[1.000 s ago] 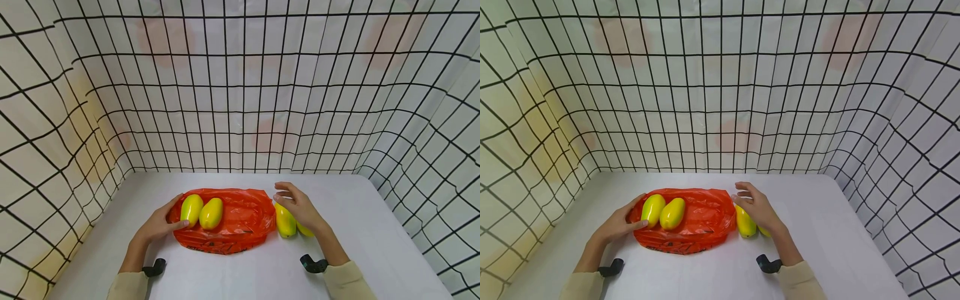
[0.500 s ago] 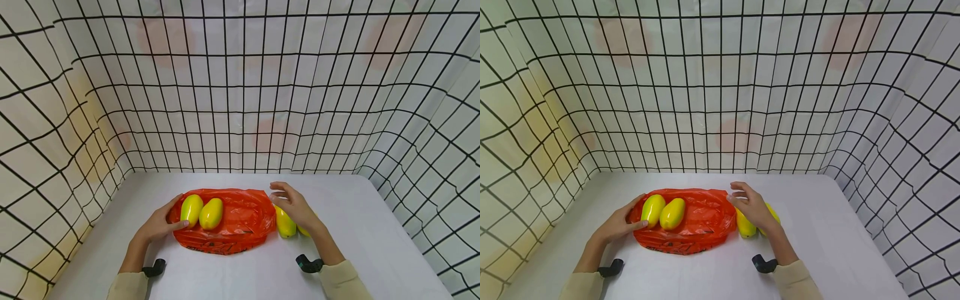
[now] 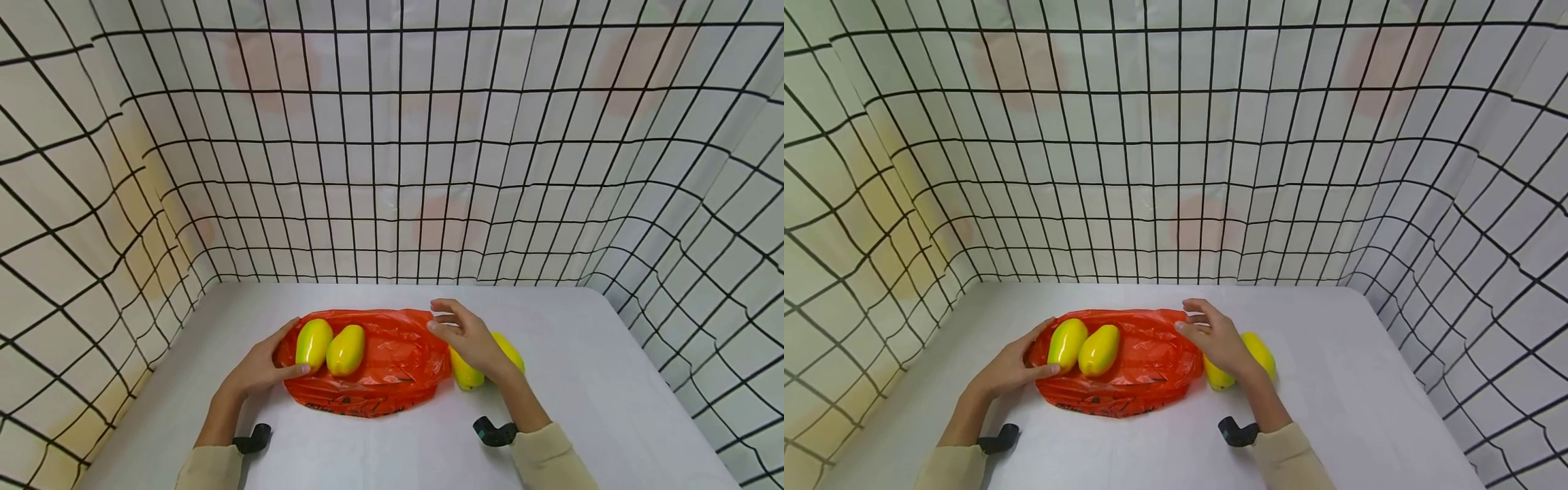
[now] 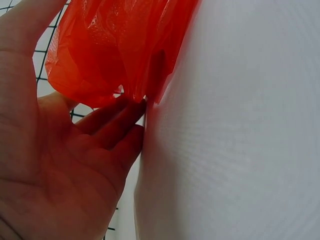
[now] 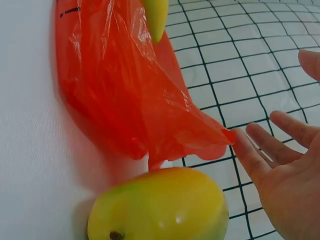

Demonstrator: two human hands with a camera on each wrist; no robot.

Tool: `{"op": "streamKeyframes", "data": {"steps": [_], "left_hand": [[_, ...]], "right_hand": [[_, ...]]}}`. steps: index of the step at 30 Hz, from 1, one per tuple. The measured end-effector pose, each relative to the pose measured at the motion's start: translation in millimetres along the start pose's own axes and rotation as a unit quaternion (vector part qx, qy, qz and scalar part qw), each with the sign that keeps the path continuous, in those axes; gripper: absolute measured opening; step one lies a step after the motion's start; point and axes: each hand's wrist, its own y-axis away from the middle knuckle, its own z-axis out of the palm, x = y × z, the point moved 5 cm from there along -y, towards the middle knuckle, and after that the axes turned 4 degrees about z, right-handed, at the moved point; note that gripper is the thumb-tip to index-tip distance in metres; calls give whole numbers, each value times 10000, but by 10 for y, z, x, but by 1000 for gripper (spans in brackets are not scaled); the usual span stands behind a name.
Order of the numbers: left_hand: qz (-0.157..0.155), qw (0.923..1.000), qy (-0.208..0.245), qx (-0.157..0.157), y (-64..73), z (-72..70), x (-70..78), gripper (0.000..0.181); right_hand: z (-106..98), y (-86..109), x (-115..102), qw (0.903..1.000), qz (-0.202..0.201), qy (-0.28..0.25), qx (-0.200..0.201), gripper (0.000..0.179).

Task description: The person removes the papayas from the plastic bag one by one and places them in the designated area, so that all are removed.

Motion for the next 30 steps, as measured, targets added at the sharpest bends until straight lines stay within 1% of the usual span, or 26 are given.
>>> {"op": "streamKeyframes", "data": {"steps": [6, 9, 15, 21, 26, 30], "left_hand": [[20, 10000, -20, 0, -6, 2, 12, 116], [9, 10000, 8, 6, -3, -4, 17, 116], [-30, 10000, 76, -40, 7, -4, 10, 117], [84, 9999, 81, -13, -1, -10, 10, 116], [117, 9998, 138, -8, 3, -8, 6, 116], [65, 9998, 170, -39, 16, 3, 6, 116]], "right_hand": [[69, -2, -121, 9991, -416, 68, 92, 57], [126, -20, -155, 9988, -481, 57, 37, 57], [257, -48, -178, 9992, -366, -27, -170, 59], [387, -80, -161, 9994, -150, -92, -308, 63], [513, -129, -147, 9993, -30, -166, -346, 64], [609, -164, -147, 9994, -31, -87, -347, 64]]}}
